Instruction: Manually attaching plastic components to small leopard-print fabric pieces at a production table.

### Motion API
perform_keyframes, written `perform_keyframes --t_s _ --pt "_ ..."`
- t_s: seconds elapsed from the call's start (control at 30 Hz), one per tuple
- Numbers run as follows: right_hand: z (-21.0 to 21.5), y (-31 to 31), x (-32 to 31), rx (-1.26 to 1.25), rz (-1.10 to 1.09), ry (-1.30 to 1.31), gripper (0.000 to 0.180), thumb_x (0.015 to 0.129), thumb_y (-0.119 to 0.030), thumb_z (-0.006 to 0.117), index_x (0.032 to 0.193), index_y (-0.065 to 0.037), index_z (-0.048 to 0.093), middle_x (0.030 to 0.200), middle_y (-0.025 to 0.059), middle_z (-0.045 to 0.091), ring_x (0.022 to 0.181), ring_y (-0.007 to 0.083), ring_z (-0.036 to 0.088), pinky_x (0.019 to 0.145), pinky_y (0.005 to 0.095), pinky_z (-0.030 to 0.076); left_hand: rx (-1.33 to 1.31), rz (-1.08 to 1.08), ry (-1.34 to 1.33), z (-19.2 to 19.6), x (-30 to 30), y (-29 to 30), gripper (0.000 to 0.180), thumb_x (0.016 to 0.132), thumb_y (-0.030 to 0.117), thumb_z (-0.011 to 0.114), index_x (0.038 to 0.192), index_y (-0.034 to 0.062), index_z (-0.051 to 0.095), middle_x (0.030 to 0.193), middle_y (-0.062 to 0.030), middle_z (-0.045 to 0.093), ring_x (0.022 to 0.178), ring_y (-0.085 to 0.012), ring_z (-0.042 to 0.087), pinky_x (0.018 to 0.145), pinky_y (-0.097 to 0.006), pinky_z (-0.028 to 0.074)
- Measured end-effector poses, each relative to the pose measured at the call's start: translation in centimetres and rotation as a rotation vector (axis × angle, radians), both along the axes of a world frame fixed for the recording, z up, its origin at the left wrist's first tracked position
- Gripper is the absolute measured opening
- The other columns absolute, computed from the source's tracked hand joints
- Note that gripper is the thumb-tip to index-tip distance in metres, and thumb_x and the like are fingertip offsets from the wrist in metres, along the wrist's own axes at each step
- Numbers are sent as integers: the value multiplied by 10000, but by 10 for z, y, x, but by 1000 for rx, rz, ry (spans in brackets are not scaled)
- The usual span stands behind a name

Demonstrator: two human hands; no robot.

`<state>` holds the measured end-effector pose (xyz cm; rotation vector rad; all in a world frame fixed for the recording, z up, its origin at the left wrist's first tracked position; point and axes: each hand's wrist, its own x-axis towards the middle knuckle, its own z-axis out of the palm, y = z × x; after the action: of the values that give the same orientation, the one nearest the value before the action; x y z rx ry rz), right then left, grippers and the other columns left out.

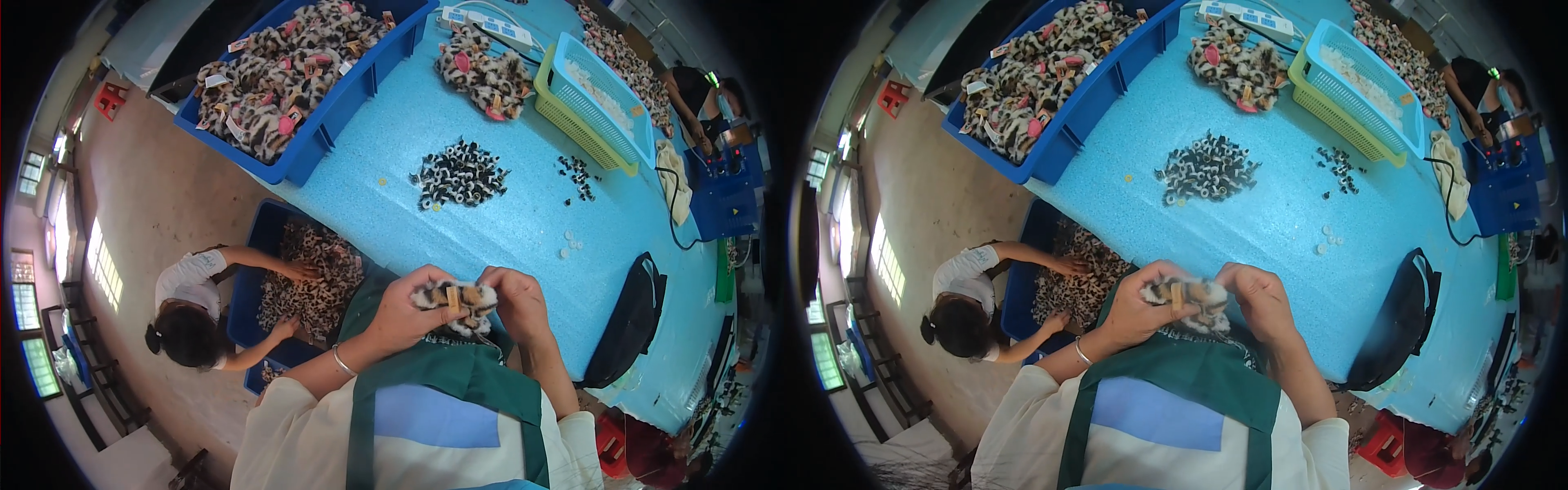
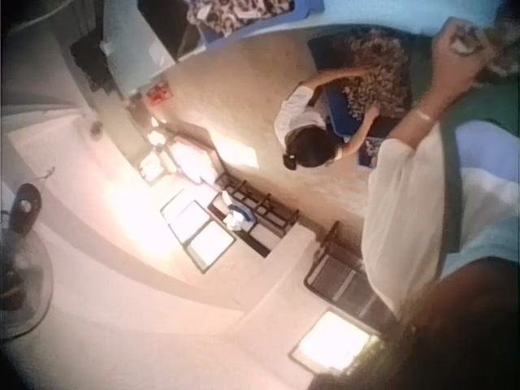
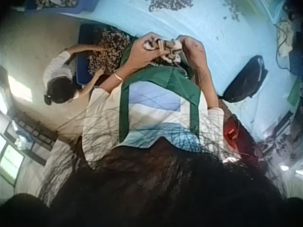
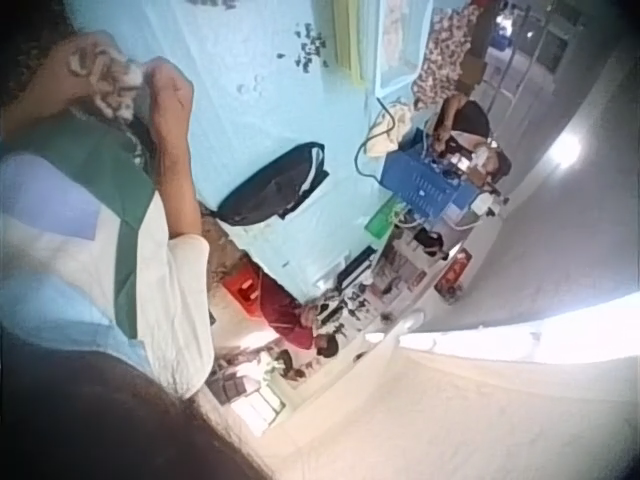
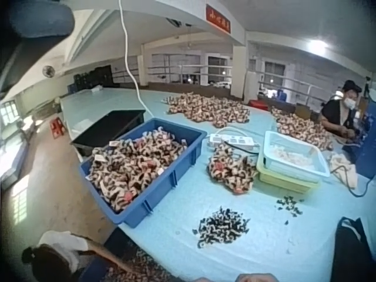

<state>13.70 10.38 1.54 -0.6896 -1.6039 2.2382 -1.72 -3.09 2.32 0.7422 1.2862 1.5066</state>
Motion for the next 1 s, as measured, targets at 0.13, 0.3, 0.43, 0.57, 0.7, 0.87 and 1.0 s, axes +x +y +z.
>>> perform_keyframes --t_s 0.13,0.3,0.43,0.57,0.7,0.87,1.0 --pt "8 -7 3 -41 122 -24 110 895 -120 614 877 -12 607 846 -8 557 789 74 511 735 219 406 49 23 180 -13 0 1 240 784 50 722 978 30 582 865 12 594 790 -37 530 692 -215 459" --pt "4 -6 0 146 12 1 72 908 -79 564 867 -21 567 842 -13 533 773 56 489 714 208 392 -22 -195 -21 -4 -9 -1 269 768 46 734 991 34 585 898 24 576 824 -29 515 704 -204 432" --pt "5 3 -20 32 125 -55 42 907 -37 526 881 -28 557 829 0 525 779 73 488 713 216 395 48 -196 -259 0 -12 -3 261 760 37 730 975 35 582 838 39 572 779 -26 518 689 -199 429" --pt "-5 24 -68 1028 53 -114 62 816 -16 634 864 -22 595 796 67 550 707 190 533 662 278 425 -73 15 -404 -10 -13 -11 295 764 -4 706 1032 -4 584 931 -8 587 834 -76 559 747 -216 461" --pt "-20 35 -106 1562 -26 -30 168 743 -53 692 893 -42 618 803 66 556 718 246 531 633 365 407 -152 166 -455 -15 -13 -11 275 782 -39 681 1031 -10 569 912 -33 603 803 -88 588 729 -226 491" --pt "-22 41 -119 1657 87 -111 128 755 -76 611 874 -39 580 805 89 514 753 266 513 664 388 382 -137 181 -557 -8 -17 -10 283 797 -45 679 1044 -19 544 919 -65 627 856 -134 630 774 -269 526" --pt "6 38 -112 1189 116 -238 75 778 -45 645 848 -25 625 877 114 574 832 246 563 769 370 415 -126 261 -625 -6 -16 -9 180 826 29 680 976 -8 588 919 -57 646 801 -95 629 705 -223 509"
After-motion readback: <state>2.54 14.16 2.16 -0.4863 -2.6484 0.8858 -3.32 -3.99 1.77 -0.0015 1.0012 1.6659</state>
